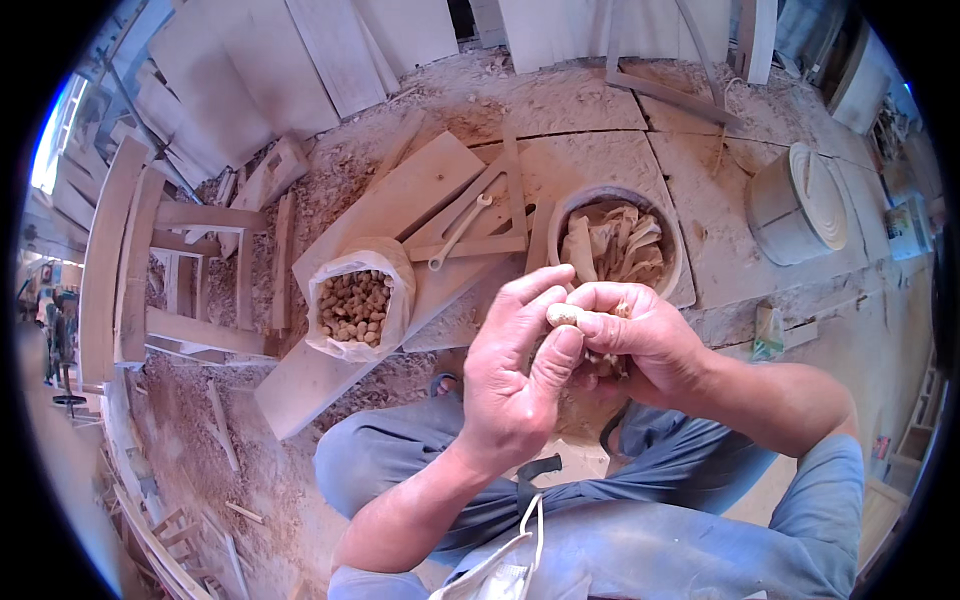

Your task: The person sits on the floor and peels the outer shells off small nuts by hand. They pick up nuts from a white sack, remove the shells, and place the peeled nuts into a wooden bowl.

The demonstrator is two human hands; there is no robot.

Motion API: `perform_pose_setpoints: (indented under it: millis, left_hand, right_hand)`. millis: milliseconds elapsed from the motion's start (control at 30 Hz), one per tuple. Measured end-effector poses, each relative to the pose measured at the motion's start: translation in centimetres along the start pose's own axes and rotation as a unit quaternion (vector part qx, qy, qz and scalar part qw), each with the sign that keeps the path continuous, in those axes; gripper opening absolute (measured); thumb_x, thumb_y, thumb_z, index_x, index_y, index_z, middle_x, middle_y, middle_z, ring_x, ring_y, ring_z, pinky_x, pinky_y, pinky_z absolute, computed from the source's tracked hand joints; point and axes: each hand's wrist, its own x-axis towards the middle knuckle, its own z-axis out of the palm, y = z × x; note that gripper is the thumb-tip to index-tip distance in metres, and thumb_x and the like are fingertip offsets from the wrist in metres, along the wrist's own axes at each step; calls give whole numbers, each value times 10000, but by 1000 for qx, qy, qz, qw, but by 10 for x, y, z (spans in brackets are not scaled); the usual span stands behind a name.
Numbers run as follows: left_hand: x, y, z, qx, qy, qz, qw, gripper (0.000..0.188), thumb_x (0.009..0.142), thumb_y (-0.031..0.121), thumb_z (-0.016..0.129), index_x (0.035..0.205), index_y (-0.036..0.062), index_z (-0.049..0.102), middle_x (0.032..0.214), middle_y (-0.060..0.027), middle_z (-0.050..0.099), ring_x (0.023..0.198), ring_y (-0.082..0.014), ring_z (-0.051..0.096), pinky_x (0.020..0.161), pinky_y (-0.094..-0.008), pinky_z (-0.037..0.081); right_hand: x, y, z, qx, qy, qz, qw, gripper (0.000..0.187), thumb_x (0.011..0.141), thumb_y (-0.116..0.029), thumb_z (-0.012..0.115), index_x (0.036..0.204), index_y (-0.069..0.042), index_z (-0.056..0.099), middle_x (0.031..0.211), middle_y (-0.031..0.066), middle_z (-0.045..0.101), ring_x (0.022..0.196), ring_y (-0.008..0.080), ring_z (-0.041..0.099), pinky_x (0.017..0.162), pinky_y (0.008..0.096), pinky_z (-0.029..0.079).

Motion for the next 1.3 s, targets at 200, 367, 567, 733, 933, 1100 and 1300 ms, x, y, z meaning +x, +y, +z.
perform_pose_setpoints:
  millis: [200,367,567,733,933,1100,1300]
  left_hand:
    - [0,-2,-1,46,-6,37,998,394,1048,213,545,1308,-81,571,1328,-230,587,1205,-264,572,1016,-366,459]
    - [2,-3,0,112,-20,75,991,310,1045,222,544,1113,-72,613,1212,-229,636,980,-254,661,830,-332,534]
    - [8,-3,-1,218,-25,209,953,153,914,115,671,966,-23,629,991,-188,654,868,-338,660,699,-388,554]
    - [8,-3,0,232,-28,221,947,175,950,132,638,965,-42,646,965,-207,677,829,-335,686,680,-377,559]
    - [12,0,0,271,-89,195,938,142,940,98,641,981,-37,654,1004,-210,675,824,-359,684,705,-376,560]
    - [8,-1,-3,183,-102,139,968,179,970,134,616,990,-38,660,1051,-233,675,886,-360,690,756,-384,557]
    - [7,-1,-6,71,-99,100,988,256,1029,197,567,1032,-40,663,1138,-216,667,855,-297,695,772,-349,556]
  right_hand:
    - [-1,1,-3,-3,-29,33,999,280,953,-295,719,1069,-45,673,814,28,634,642,94,593,525,223,441]
    - [-8,-4,-5,51,-68,59,995,301,959,-305,705,1030,-15,666,814,31,623,641,94,572,525,228,431]
    - [-13,0,-5,41,-116,70,990,422,973,-394,664,988,27,677,832,85,669,631,104,549,522,237,405]
    - [-15,-1,-4,18,-126,62,990,440,978,-397,654,931,37,706,798,119,695,631,101,559,521,231,407]
    - [-14,-6,-4,1,-4,116,993,380,959,-358,651,908,16,689,763,103,676,605,128,587,501,242,436]
    - [-13,-5,-6,12,-15,128,992,346,941,-338,652,915,6,672,770,140,678,578,199,632,453,278,442]
    - [-16,-7,-4,53,-69,106,991,295,993,-277,611,963,12,663,814,94,656,627,151,625,498,270,460]
